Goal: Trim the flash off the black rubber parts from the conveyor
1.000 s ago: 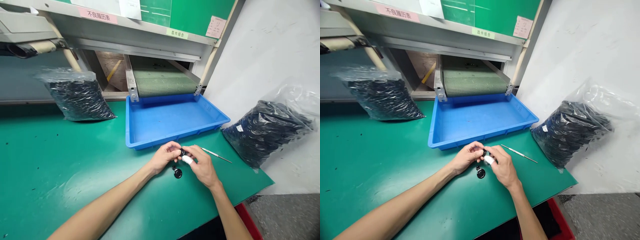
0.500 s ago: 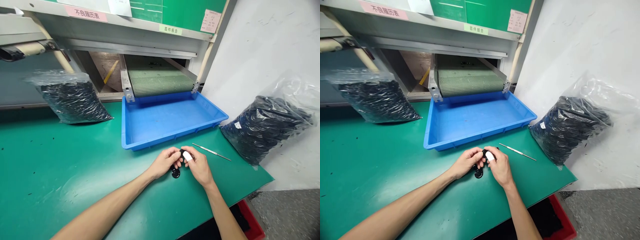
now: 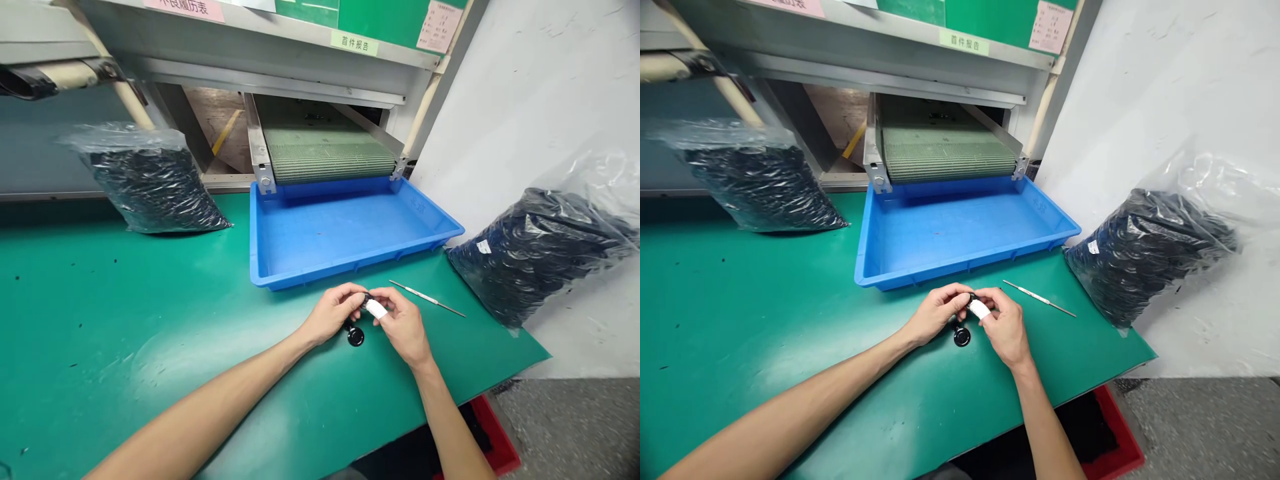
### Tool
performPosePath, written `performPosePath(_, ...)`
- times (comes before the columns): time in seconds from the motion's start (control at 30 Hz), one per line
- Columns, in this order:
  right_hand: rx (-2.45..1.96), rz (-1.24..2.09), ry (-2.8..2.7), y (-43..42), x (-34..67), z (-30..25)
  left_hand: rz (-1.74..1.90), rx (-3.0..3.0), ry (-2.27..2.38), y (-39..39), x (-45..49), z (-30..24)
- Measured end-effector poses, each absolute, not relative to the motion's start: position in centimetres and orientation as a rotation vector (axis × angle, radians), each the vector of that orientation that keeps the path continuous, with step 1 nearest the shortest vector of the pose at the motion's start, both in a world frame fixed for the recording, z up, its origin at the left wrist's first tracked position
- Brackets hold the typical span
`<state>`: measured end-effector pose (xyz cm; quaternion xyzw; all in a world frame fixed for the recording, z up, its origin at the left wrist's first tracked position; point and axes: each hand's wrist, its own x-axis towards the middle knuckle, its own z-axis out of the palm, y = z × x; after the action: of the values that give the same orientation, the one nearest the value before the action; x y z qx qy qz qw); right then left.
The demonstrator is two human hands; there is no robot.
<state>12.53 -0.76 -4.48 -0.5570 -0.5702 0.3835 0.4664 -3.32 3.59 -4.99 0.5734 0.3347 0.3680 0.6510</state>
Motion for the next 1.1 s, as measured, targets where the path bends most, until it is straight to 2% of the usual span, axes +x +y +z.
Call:
performPosePath(0.4,-1.420,0.976,-1.568,-1.0,12.5,-4.2,0.809,1.604,0.857,3.2,-3.4,-5.3)
performPosePath(0.6,-1.354,0.985,-1.683,-0.8,12.7,-3.7,0.829,1.567,0.824,3.1,-3.2,-5.2)
performPosePath(1.0,-1.360,1.065,-1.452,-0.2,11.4,-4.5,0.891,1.520,0.812,3.3,-3.0,-5.8)
performPosePath(1.1,-1.455,0.948,-1.363,-0.3,11.8,-4.2,0.946,1.383,0.838,3.6,-3.0,-5.8)
